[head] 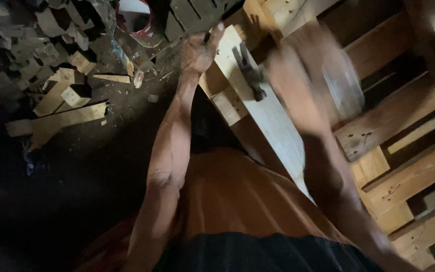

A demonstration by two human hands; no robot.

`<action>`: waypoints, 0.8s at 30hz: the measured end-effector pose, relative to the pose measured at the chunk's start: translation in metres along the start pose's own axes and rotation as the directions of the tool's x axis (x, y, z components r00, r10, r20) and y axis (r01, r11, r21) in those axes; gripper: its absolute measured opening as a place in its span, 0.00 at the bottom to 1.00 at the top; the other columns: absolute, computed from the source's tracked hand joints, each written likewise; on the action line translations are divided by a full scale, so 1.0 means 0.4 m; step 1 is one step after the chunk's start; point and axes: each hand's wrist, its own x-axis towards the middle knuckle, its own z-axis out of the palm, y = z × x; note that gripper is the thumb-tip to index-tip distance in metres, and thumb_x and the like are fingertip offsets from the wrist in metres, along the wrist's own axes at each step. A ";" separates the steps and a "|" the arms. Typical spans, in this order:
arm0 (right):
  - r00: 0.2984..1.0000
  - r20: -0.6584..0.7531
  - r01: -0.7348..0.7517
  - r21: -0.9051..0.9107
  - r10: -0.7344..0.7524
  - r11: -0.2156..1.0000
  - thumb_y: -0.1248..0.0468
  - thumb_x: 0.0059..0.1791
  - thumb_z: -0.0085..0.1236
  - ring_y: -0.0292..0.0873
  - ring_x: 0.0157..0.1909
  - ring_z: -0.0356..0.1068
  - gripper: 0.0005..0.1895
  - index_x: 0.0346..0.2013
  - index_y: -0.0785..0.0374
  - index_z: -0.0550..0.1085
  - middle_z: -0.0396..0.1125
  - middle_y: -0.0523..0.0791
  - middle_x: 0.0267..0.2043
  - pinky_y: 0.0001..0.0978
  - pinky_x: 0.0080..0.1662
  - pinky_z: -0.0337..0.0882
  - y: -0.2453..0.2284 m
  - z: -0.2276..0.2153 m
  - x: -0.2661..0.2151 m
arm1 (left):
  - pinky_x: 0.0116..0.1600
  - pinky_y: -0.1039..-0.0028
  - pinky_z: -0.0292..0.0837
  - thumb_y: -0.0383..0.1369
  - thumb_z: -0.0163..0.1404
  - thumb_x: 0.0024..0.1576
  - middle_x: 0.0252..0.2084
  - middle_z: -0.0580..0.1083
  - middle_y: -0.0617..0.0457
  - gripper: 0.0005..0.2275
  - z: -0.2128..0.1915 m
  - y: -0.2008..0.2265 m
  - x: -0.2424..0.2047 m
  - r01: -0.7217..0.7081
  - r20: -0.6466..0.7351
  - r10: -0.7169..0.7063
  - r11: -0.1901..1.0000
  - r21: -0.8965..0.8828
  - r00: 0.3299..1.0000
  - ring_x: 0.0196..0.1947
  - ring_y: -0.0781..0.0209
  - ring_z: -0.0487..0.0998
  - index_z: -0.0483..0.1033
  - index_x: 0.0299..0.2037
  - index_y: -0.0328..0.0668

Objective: The person is hammering nails into a wooden plank. They are using a hammer to drive nails into the wood, which is placed on a wooden pallet.

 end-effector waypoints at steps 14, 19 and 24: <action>0.957 0.171 0.187 0.256 -0.234 0.949 0.58 0.56 0.51 0.39 0.18 0.59 0.16 0.26 0.58 0.65 0.59 0.40 0.18 0.38 0.24 0.64 -0.047 -0.068 -0.144 | 0.16 0.75 0.59 0.46 0.50 0.59 0.17 0.63 0.63 0.18 -0.026 0.232 -0.233 0.399 0.384 -0.254 0.841 -0.366 0.888 0.13 0.71 0.61 0.73 0.56 0.52; 0.956 0.221 0.127 0.287 -0.195 0.949 0.59 0.58 0.49 0.33 0.19 0.60 0.06 0.40 0.55 0.65 0.60 0.37 0.22 0.32 0.24 0.67 0.064 -0.100 -0.106 | 0.18 0.78 0.53 0.58 0.47 0.56 0.19 0.58 0.65 0.23 -0.045 0.251 -0.173 0.329 0.239 -0.232 0.758 -0.563 0.943 0.15 0.72 0.57 0.76 0.43 0.47; 0.967 0.084 -0.246 0.034 0.242 0.969 0.60 0.60 0.49 0.35 0.18 0.56 0.08 0.38 0.57 0.66 0.55 0.39 0.20 0.31 0.23 0.60 0.156 -0.026 0.071 | 0.30 0.74 0.61 0.45 0.48 0.68 0.29 0.67 0.57 0.15 -0.167 0.135 -0.074 0.131 0.148 0.055 0.243 -0.961 0.987 0.24 0.67 0.62 0.67 0.37 0.43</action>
